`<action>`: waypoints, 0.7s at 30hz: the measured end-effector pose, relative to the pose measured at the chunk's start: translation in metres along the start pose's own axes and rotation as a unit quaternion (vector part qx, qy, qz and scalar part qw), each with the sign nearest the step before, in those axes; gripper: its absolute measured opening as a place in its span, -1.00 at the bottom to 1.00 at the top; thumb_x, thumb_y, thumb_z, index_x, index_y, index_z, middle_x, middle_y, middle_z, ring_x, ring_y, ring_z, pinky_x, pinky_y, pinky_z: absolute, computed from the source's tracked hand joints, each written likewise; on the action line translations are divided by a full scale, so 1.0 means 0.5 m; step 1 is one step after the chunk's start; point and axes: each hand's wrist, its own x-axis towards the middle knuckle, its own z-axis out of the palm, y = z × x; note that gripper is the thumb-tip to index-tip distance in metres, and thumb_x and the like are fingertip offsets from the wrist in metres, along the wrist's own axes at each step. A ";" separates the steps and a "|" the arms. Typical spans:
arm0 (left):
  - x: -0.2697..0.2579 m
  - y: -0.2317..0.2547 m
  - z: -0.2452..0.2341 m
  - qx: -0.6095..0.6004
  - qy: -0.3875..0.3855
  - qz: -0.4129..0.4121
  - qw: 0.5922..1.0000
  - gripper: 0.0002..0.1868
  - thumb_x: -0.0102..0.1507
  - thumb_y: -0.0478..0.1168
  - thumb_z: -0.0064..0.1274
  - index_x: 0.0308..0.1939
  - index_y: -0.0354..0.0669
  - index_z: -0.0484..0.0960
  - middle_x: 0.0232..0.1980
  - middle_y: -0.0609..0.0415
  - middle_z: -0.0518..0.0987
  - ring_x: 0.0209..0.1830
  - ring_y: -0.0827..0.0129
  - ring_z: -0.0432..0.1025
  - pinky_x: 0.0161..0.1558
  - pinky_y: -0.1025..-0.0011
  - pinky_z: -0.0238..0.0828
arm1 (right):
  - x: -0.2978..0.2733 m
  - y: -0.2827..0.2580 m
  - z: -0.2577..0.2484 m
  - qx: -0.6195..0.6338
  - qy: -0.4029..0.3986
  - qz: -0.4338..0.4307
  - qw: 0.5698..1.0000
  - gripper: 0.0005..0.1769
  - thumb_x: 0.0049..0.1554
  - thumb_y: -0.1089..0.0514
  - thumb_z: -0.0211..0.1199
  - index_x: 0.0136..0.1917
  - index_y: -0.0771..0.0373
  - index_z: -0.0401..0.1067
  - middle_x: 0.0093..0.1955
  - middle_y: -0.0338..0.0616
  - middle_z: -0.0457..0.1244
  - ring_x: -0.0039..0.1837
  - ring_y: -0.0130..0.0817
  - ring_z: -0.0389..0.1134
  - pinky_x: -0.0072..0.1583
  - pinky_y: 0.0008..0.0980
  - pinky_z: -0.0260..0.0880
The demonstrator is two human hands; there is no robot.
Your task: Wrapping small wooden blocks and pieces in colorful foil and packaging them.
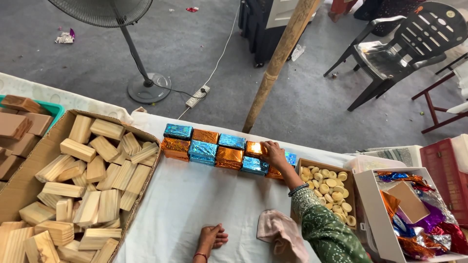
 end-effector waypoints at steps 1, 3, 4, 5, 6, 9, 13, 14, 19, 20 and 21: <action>-0.002 0.001 0.003 -0.001 0.000 -0.001 1.000 -0.56 0.33 0.05 0.06 -0.16 -0.33 0.68 -0.27 -0.10 0.77 -0.40 0.30 0.69 -0.44 0.49 0.56 | -0.004 -0.005 -0.004 0.000 -0.002 0.000 1.000 -0.22 0.01 -0.04 0.47 0.47 -0.11 0.29 0.43 -0.38 0.18 0.49 -0.22 0.11 0.29 0.08 0.23; -0.004 0.006 0.004 0.000 0.007 -0.011 1.000 -0.56 0.33 0.04 0.06 -0.15 -0.34 0.68 -0.28 -0.11 0.77 -0.40 0.29 0.68 -0.44 0.48 0.56 | -0.008 -0.017 -0.012 -0.007 -0.012 0.009 1.000 -0.12 -0.02 -0.13 0.47 0.51 -0.11 0.23 0.47 -0.33 0.14 0.49 -0.21 0.10 0.31 0.07 0.20; -0.007 0.011 0.004 0.000 0.008 -0.011 1.000 -0.56 0.33 0.04 0.06 -0.15 -0.34 0.68 -0.28 -0.11 0.77 -0.40 0.29 0.68 -0.44 0.48 0.56 | -0.002 -0.024 -0.011 -0.007 -0.011 0.009 1.000 -0.12 -0.02 -0.13 0.47 0.51 -0.11 0.23 0.47 -0.33 0.14 0.49 -0.21 0.10 0.31 0.07 0.20; -0.011 0.015 0.004 -0.003 0.007 -0.014 1.000 -0.57 0.33 0.04 0.06 -0.15 -0.34 0.68 -0.27 -0.10 0.77 -0.40 0.29 0.68 -0.44 0.48 0.55 | 0.005 -0.031 -0.010 -0.014 0.007 -0.012 1.000 -0.08 -0.03 -0.19 0.46 0.53 -0.06 0.18 0.49 -0.26 0.11 0.50 -0.20 0.08 0.30 0.07 0.18; -0.016 0.016 0.005 -0.006 0.006 -0.018 1.000 -0.57 0.33 0.04 0.07 -0.14 -0.34 0.68 -0.27 -0.10 0.76 -0.40 0.29 0.68 -0.44 0.47 0.54 | 0.008 -0.037 -0.008 -0.022 0.024 -0.032 0.999 -0.03 -0.03 -0.25 0.44 0.54 -0.02 0.14 0.52 -0.18 0.08 0.51 -0.19 0.05 0.28 0.06 0.16; -0.015 0.016 0.006 -0.007 0.008 -0.019 1.000 -0.57 0.33 0.04 0.07 -0.15 -0.34 0.69 -0.28 -0.10 0.76 -0.41 0.28 0.67 -0.45 0.47 0.54 | 0.053 -0.045 0.033 0.021 0.049 -0.082 0.995 -0.10 0.07 -0.29 0.34 0.56 -0.01 0.16 0.52 -0.22 0.15 0.55 -0.19 0.07 0.34 0.04 0.13; -0.027 0.026 0.009 -0.013 0.013 -0.025 1.000 -0.57 0.33 0.04 0.07 -0.15 -0.34 0.68 -0.28 -0.09 0.77 -0.40 0.30 0.67 -0.45 0.48 0.54 | 0.089 -0.091 0.051 0.025 0.047 -0.117 0.992 -0.13 0.10 -0.27 0.31 0.58 -0.05 0.16 0.53 -0.18 0.14 0.57 -0.22 0.04 0.34 0.06 0.09; -0.035 0.031 0.010 -0.006 0.016 -0.024 1.000 -0.58 0.33 0.03 0.06 -0.15 -0.33 0.69 -0.27 -0.08 0.77 -0.40 0.31 0.67 -0.44 0.49 0.54 | 0.093 -0.100 0.051 0.021 0.020 -0.104 0.994 -0.14 0.09 -0.27 0.31 0.57 -0.05 0.16 0.54 -0.18 0.12 0.58 -0.21 0.02 0.34 0.06 0.07; -0.029 0.028 0.010 -0.010 0.016 -0.017 1.000 -0.60 0.33 0.02 0.06 -0.17 -0.32 0.69 -0.27 -0.08 0.77 -0.41 0.32 0.67 -0.45 0.50 0.54 | 0.097 -0.109 0.055 0.011 -0.020 -0.080 0.997 -0.20 0.09 -0.28 0.28 0.53 -0.10 0.22 0.52 -0.26 0.16 0.60 -0.21 0.00 0.39 0.04 0.05; -0.030 0.028 0.010 -0.010 0.017 -0.015 1.000 -0.60 0.33 0.02 0.06 -0.18 -0.32 0.69 -0.28 -0.09 0.77 -0.42 0.32 0.67 -0.45 0.49 0.53 | 0.099 -0.103 0.065 0.013 0.000 -0.094 0.995 -0.22 0.10 -0.27 0.28 0.52 -0.07 0.23 0.52 -0.24 0.16 0.59 -0.18 0.00 0.37 0.07 0.04; -0.031 0.027 0.011 -0.010 0.017 -0.013 1.000 -0.59 0.33 0.02 0.06 -0.18 -0.33 0.68 -0.28 -0.10 0.77 -0.42 0.31 0.67 -0.46 0.49 0.52 | 0.099 -0.096 0.074 0.015 0.020 -0.108 0.994 -0.23 0.11 -0.26 0.28 0.51 -0.04 0.24 0.52 -0.23 0.16 0.58 -0.14 -0.01 0.36 0.09 0.03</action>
